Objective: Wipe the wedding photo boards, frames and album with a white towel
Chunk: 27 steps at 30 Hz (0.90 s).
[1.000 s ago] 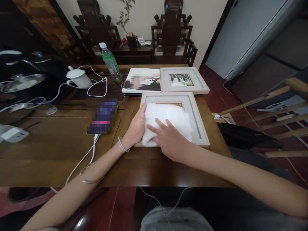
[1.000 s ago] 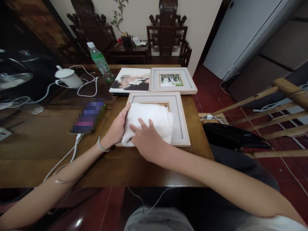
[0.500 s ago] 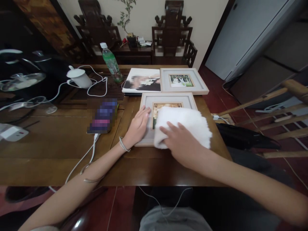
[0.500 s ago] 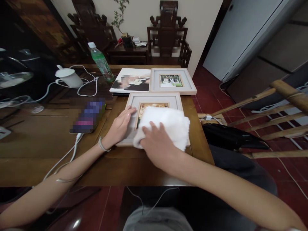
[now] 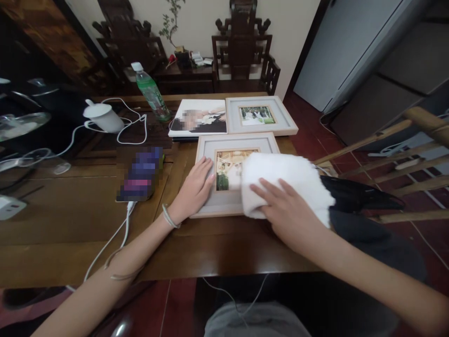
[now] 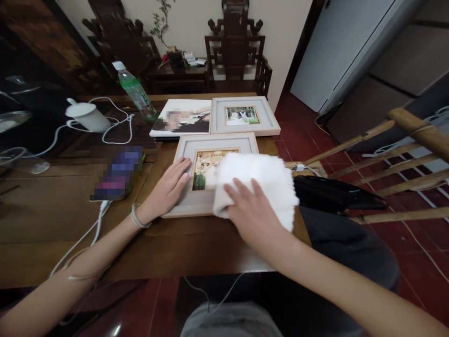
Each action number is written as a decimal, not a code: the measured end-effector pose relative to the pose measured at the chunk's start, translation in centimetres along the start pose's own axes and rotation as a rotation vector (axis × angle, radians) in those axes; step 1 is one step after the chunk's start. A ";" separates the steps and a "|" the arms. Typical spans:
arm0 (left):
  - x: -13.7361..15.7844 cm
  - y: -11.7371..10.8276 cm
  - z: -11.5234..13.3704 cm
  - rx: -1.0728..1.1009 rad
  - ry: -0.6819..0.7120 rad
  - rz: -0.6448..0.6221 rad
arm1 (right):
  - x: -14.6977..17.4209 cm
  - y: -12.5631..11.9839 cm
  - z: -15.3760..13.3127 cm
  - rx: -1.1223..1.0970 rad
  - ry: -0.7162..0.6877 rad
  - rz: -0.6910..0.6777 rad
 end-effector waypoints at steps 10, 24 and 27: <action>-0.1 0.2 -0.6 -0.058 0.049 -0.015 | 0.8 0.0 6.5 0.015 0.177 -0.035; -0.1 0.3 -0.9 0.032 0.046 0.044 | -1.8 0.9 8.5 0.057 0.105 0.097; -0.1 0.2 -0.8 0.029 0.040 0.031 | 2.2 0.3 5.5 -0.004 0.023 0.078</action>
Point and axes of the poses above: each hand's wrist, its own x-axis away from the middle knuckle, its own y-axis out of the palm, z = x × y, the point moved 6 cm from there along -x, towards the middle knuckle, and after that the axes turned 14 degrees about -z, right-handed, at the moved point
